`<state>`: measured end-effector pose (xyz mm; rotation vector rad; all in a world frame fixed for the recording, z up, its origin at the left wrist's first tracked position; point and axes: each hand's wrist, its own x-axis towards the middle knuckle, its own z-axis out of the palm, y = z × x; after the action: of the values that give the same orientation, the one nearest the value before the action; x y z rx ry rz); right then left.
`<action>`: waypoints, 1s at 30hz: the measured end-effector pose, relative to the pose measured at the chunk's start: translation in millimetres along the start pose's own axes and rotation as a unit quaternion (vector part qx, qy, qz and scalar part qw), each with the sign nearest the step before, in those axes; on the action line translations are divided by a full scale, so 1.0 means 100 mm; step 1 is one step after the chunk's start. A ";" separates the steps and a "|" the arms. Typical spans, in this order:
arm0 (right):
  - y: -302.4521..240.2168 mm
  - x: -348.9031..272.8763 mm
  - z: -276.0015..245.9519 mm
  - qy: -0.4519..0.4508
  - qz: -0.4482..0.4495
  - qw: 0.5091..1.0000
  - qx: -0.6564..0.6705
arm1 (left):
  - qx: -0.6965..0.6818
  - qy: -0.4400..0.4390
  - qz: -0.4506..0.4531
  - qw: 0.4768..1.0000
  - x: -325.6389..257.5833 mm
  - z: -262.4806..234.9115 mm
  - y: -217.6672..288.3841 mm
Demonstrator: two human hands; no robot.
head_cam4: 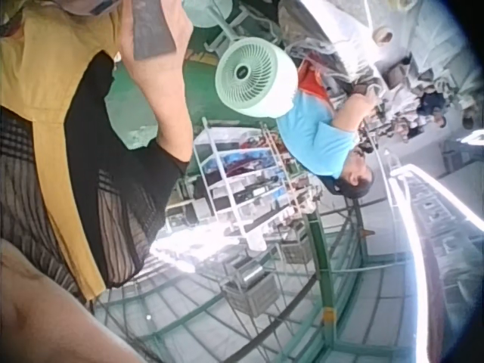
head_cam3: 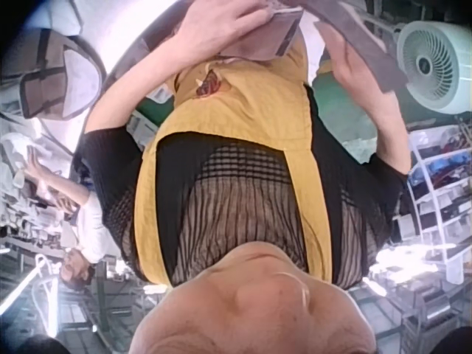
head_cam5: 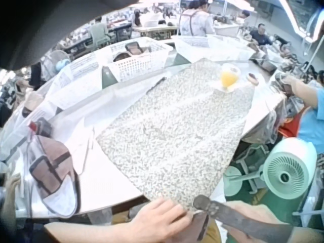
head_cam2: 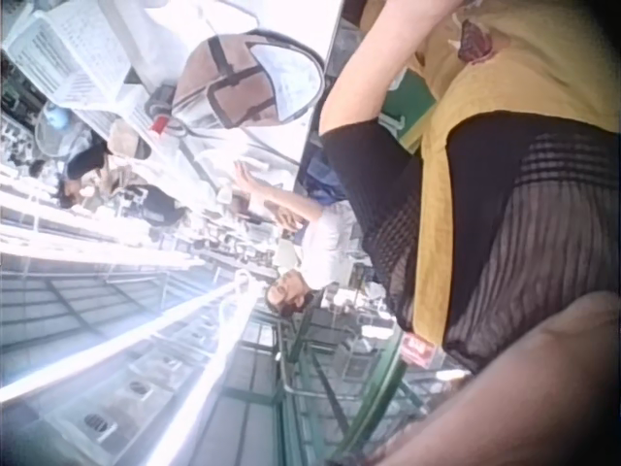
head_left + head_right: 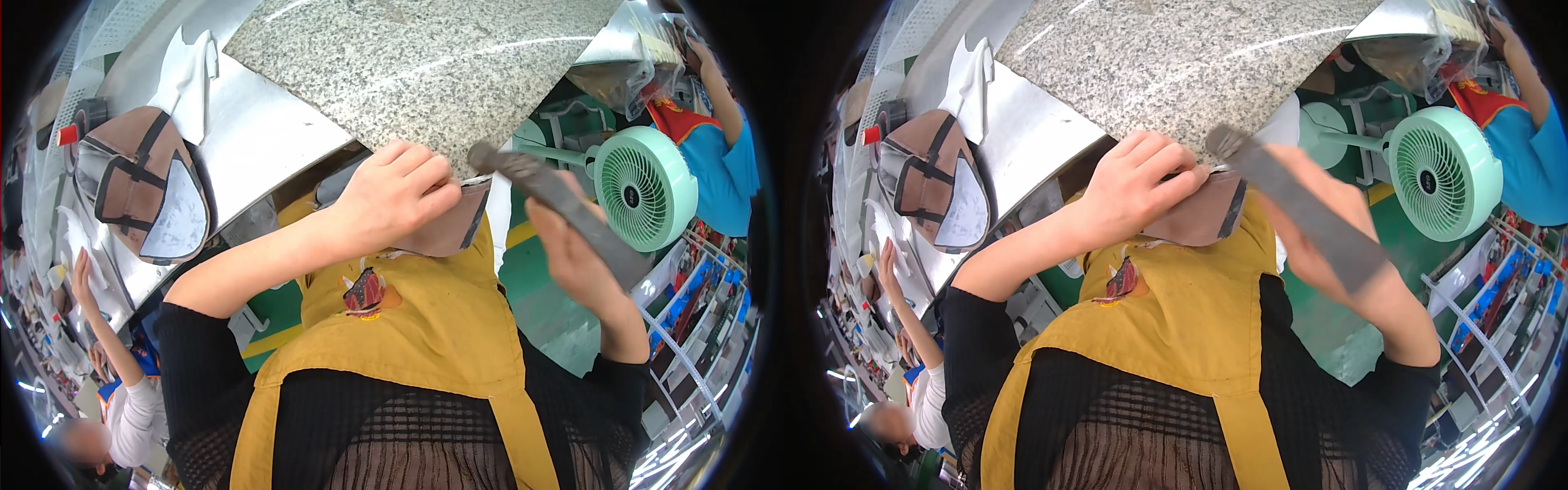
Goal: The person assembles a shoe by hand, using a hammer to tap the upper onto the sole and a brush to apply adhesive. They repeatedly position the shoe on a work surface, hammer the edges, and inspect the fit while working in a factory setting.
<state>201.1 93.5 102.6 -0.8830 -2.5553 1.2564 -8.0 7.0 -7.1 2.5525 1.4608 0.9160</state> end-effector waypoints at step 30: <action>0.02 -0.09 0.09 -0.023 0.025 0.999 0.025 | -0.013 -0.034 -0.012 0.999 -0.05 -0.11 0.04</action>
<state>205.7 83.5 96.4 -0.9235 -2.5386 1.3647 -12.4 -1.9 1.0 2.5169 1.4478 0.8311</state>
